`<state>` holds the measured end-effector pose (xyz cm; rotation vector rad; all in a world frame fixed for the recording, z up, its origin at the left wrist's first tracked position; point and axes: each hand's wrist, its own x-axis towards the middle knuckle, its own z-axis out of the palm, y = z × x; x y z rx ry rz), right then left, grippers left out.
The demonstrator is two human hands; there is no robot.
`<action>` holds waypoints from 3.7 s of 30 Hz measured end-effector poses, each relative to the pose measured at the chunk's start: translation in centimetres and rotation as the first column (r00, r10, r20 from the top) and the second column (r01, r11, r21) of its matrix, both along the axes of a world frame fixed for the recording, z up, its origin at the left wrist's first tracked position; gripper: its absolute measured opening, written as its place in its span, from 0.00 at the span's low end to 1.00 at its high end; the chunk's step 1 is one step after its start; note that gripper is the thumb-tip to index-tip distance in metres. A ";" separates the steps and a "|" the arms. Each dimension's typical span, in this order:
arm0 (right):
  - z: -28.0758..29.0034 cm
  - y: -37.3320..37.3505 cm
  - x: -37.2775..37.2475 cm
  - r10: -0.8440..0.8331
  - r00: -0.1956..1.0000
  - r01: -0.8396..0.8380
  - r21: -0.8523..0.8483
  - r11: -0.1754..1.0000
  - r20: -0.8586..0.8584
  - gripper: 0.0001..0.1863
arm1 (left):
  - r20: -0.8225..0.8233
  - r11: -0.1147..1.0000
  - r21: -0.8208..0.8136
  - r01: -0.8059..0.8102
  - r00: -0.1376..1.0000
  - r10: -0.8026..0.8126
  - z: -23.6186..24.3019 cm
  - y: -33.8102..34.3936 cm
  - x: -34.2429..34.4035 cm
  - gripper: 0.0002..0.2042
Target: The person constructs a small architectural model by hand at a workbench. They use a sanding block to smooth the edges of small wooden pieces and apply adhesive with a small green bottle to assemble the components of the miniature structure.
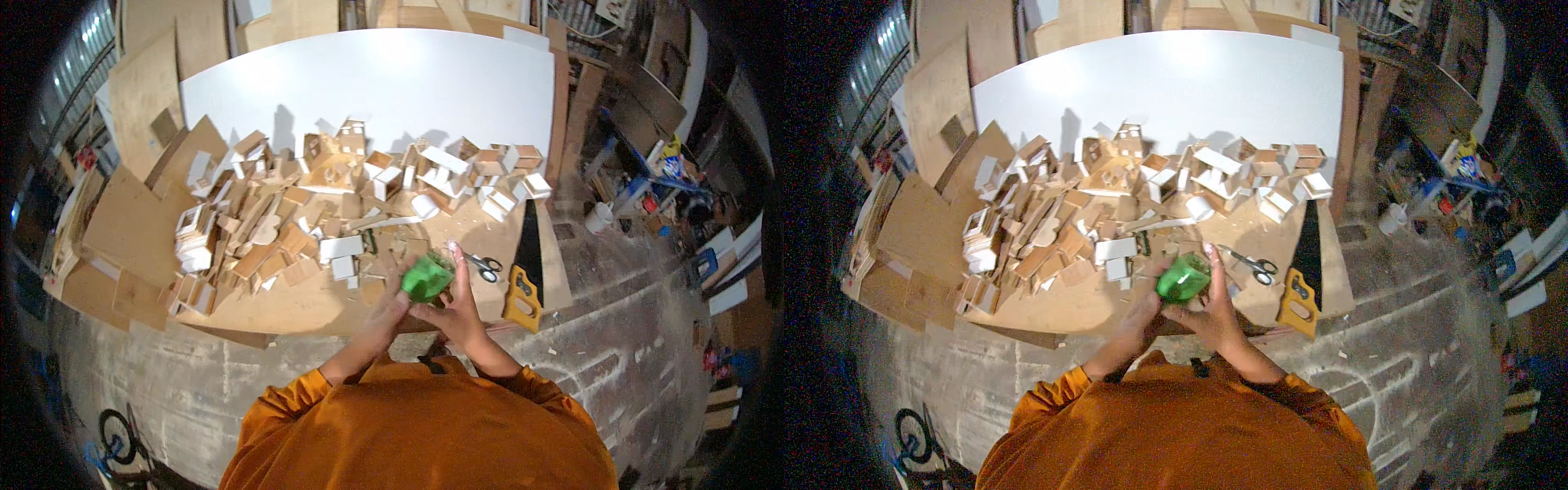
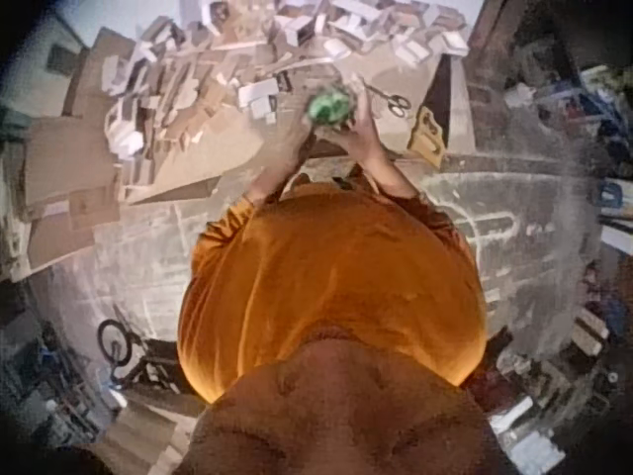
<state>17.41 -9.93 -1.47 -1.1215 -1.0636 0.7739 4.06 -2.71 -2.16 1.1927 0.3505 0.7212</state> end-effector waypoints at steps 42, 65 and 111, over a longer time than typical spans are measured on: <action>-7.1 -9.9 22.3 -0.581 0.570 0.667 0.084 0.740 0.581 0.53 | -0.258 0.791 0.086 -0.606 0.754 0.605 -8.5 4.5 -1.4 0.16; -9.2 4.6 -0.9 0.117 0.638 0.160 -0.279 0.947 0.761 0.56 | -0.439 0.663 0.668 -0.339 0.540 0.718 -7.3 0.4 -17.4 0.17; -4.6 14.0 -11.2 0.008 0.981 0.043 -0.254 0.966 0.196 0.45 | -0.444 0.997 0.064 0.036 0.896 -0.003 -6.0 16.1 -17.1 0.16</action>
